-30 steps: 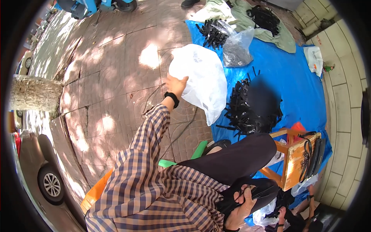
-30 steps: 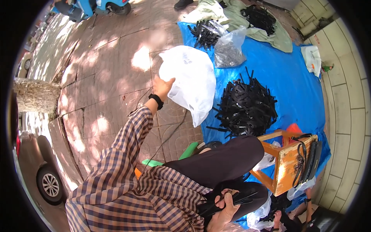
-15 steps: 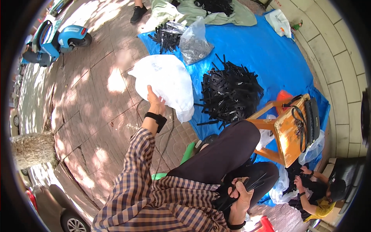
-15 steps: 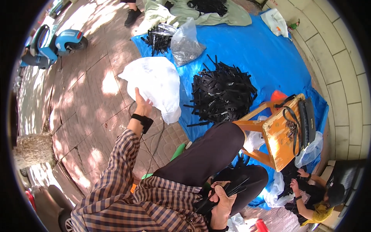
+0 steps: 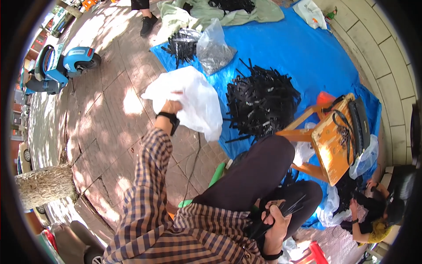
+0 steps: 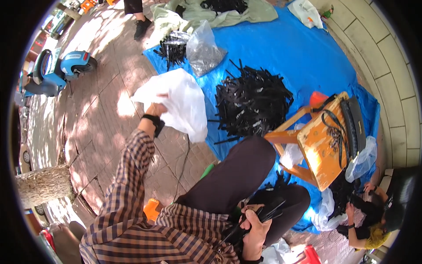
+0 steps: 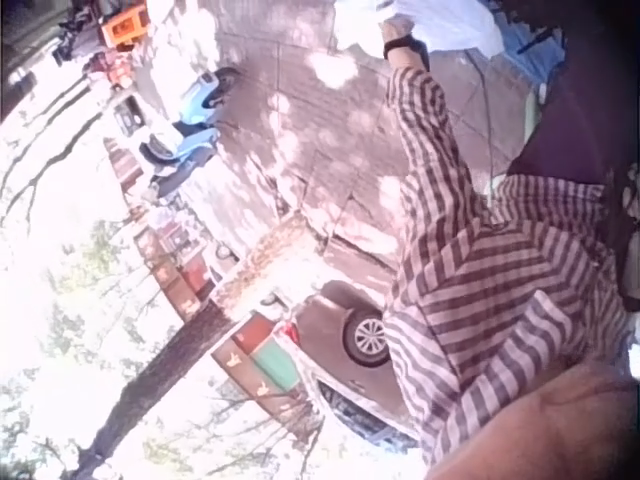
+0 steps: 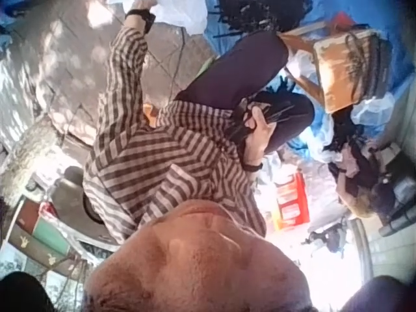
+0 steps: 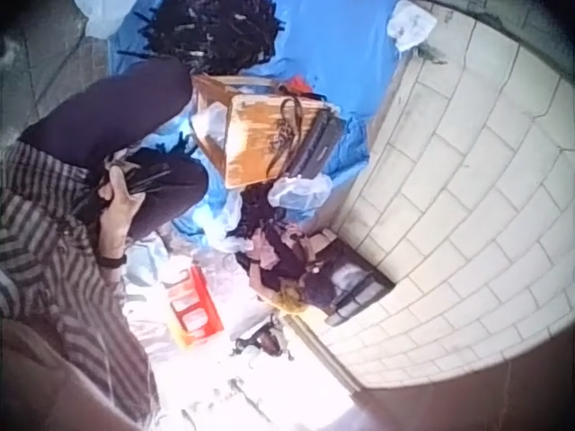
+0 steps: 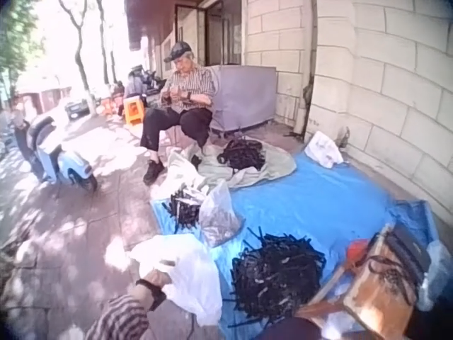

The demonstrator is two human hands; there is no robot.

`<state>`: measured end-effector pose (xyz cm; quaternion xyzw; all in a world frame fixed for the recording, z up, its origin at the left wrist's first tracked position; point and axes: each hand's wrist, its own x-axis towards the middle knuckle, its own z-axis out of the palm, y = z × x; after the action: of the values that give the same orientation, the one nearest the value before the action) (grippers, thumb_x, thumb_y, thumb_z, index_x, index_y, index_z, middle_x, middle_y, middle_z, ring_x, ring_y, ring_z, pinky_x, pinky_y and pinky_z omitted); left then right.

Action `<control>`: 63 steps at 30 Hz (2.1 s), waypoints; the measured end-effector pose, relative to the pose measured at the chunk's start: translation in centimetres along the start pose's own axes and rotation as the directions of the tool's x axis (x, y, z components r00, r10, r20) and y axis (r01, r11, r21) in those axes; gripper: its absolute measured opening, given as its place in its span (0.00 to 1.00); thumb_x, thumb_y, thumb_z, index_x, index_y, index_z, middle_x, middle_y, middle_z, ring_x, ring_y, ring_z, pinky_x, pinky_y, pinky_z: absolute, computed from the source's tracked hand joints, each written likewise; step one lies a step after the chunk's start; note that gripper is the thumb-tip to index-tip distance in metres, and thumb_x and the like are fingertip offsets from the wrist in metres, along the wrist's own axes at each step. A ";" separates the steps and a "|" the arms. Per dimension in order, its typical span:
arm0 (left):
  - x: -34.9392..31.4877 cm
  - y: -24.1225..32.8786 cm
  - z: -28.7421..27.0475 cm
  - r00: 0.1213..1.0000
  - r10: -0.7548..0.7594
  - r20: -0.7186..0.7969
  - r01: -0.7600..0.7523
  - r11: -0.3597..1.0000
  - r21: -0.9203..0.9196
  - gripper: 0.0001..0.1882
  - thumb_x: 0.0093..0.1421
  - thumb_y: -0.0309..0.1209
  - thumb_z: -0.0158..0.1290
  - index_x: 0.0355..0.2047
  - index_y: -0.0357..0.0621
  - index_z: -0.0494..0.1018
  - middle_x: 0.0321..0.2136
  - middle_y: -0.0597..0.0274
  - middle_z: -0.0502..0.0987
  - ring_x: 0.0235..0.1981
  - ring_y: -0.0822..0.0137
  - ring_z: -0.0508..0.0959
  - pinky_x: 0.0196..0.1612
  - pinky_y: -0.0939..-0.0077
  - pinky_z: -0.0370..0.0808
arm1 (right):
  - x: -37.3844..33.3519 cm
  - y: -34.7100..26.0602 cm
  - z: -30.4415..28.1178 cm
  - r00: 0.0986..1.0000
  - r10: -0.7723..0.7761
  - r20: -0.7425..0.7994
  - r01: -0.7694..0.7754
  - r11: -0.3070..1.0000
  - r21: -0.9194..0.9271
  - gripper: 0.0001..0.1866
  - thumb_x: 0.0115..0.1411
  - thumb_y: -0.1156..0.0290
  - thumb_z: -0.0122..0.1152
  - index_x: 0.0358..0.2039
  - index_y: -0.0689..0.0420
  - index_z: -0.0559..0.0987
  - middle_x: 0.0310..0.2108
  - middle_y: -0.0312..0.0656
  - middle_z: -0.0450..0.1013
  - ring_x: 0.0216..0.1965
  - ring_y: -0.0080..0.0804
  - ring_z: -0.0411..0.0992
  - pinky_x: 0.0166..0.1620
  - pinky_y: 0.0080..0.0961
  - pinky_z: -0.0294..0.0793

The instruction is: The recorder is grouping and preparing black leather or plastic straps for shoe manufacturing while working outdoors with other workers.

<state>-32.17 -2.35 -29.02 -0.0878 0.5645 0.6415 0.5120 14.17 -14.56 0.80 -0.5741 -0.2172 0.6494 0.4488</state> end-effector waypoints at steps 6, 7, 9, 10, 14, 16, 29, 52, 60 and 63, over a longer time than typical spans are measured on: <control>-2.7 4.2 4.6 0.988 -0.104 0.116 0.095 0.992 0.079 0.21 0.55 0.38 0.54 0.47 0.41 0.67 0.47 0.52 0.70 0.49 0.59 0.69 0.49 0.62 0.67 | -0.5 0.3 -0.4 0.996 0.028 0.084 -0.028 1.000 0.004 0.12 0.52 0.76 0.60 0.37 0.58 0.69 0.29 0.45 0.70 0.14 0.17 0.58 0.21 0.15 0.65; -3.3 4.9 5.8 0.987 -0.093 0.132 0.084 0.994 0.075 0.20 0.56 0.38 0.53 0.46 0.41 0.67 0.46 0.52 0.70 0.48 0.59 0.70 0.48 0.63 0.67 | -0.7 0.4 -0.1 0.995 0.011 0.095 -0.011 1.000 -0.003 0.12 0.52 0.76 0.61 0.36 0.58 0.69 0.30 0.45 0.69 0.14 0.17 0.58 0.21 0.14 0.66; -5.4 4.6 10.0 0.981 -0.094 0.167 0.083 0.994 0.071 0.18 0.56 0.37 0.53 0.44 0.42 0.68 0.44 0.54 0.71 0.47 0.61 0.70 0.46 0.64 0.68 | -1.1 0.4 -0.1 0.993 0.014 0.117 -0.014 1.000 -0.003 0.12 0.51 0.76 0.62 0.35 0.58 0.70 0.30 0.44 0.70 0.14 0.16 0.58 0.22 0.14 0.66; -6.4 5.0 11.2 0.980 -0.088 0.179 0.078 0.995 0.064 0.17 0.56 0.37 0.52 0.43 0.42 0.68 0.44 0.55 0.71 0.46 0.61 0.71 0.45 0.64 0.69 | -1.5 0.4 -0.1 0.995 -0.021 0.102 0.020 1.000 0.015 0.11 0.51 0.75 0.63 0.33 0.60 0.71 0.29 0.44 0.70 0.14 0.17 0.58 0.22 0.15 0.65; -12.2 4.1 16.9 0.957 -0.073 0.280 0.061 0.997 0.051 0.13 0.57 0.36 0.51 0.40 0.43 0.69 0.40 0.58 0.73 0.43 0.64 0.72 0.42 0.66 0.70 | -2.3 0.7 -0.3 0.995 -0.071 0.075 0.071 0.997 -0.001 0.12 0.50 0.73 0.65 0.33 0.61 0.71 0.29 0.43 0.70 0.14 0.17 0.58 0.21 0.15 0.64; -15.8 3.6 19.5 0.937 -0.064 0.344 0.049 0.997 0.053 0.12 0.58 0.36 0.50 0.38 0.43 0.70 0.39 0.60 0.74 0.42 0.65 0.73 0.40 0.67 0.71 | -2.5 0.9 -0.4 0.993 -0.093 0.076 0.094 0.996 -0.002 0.13 0.51 0.71 0.65 0.33 0.61 0.72 0.29 0.42 0.70 0.15 0.16 0.58 0.21 0.13 0.63; -27.6 -8.1 4.4 0.613 -0.195 0.766 -0.788 -0.086 0.609 0.33 0.48 0.34 0.59 0.55 0.46 0.64 0.46 0.45 0.69 0.51 0.50 0.68 0.52 0.63 0.66 | -2.8 0.8 -0.5 0.994 -0.084 0.068 0.085 0.996 0.002 0.12 0.51 0.72 0.64 0.33 0.60 0.72 0.30 0.42 0.70 0.15 0.15 0.58 0.21 0.14 0.62; -41.8 -2.5 11.9 0.615 0.110 0.781 -0.630 0.663 0.404 0.09 0.61 0.23 0.45 0.42 0.38 0.66 0.38 0.60 0.73 0.38 0.72 0.75 0.40 0.78 0.72 | -2.0 -0.8 -1.8 0.981 -0.060 0.183 0.019 0.975 0.221 0.10 0.56 0.70 0.60 0.30 0.66 0.77 0.16 0.35 0.67 0.14 0.17 0.58 0.20 0.16 0.59; -45.4 -9.3 13.9 0.581 -0.074 0.811 -0.405 0.837 0.367 0.08 0.59 0.22 0.51 0.39 0.37 0.67 0.30 0.65 0.74 0.32 0.79 0.74 0.37 0.84 0.71 | -2.8 -0.7 -3.4 0.972 -0.144 0.184 0.126 0.986 0.109 0.06 0.54 0.75 0.64 0.31 0.62 0.77 0.18 0.34 0.70 0.14 0.15 0.62 0.18 0.13 0.61; -44.9 -10.2 13.7 0.576 -0.098 0.812 -0.427 0.811 0.401 0.07 0.58 0.23 0.53 0.37 0.37 0.70 0.29 0.68 0.74 0.30 0.81 0.73 0.35 0.86 0.70 | -2.7 -0.5 -4.2 0.962 -0.143 0.231 0.129 0.989 0.075 0.06 0.54 0.76 0.64 0.31 0.62 0.77 0.18 0.33 0.70 0.14 0.15 0.62 0.17 0.13 0.61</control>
<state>2.61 -17.93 0.29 0.4198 0.4386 0.4629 0.6459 18.17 -17.51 1.67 -0.4633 -0.2886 0.6867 0.4801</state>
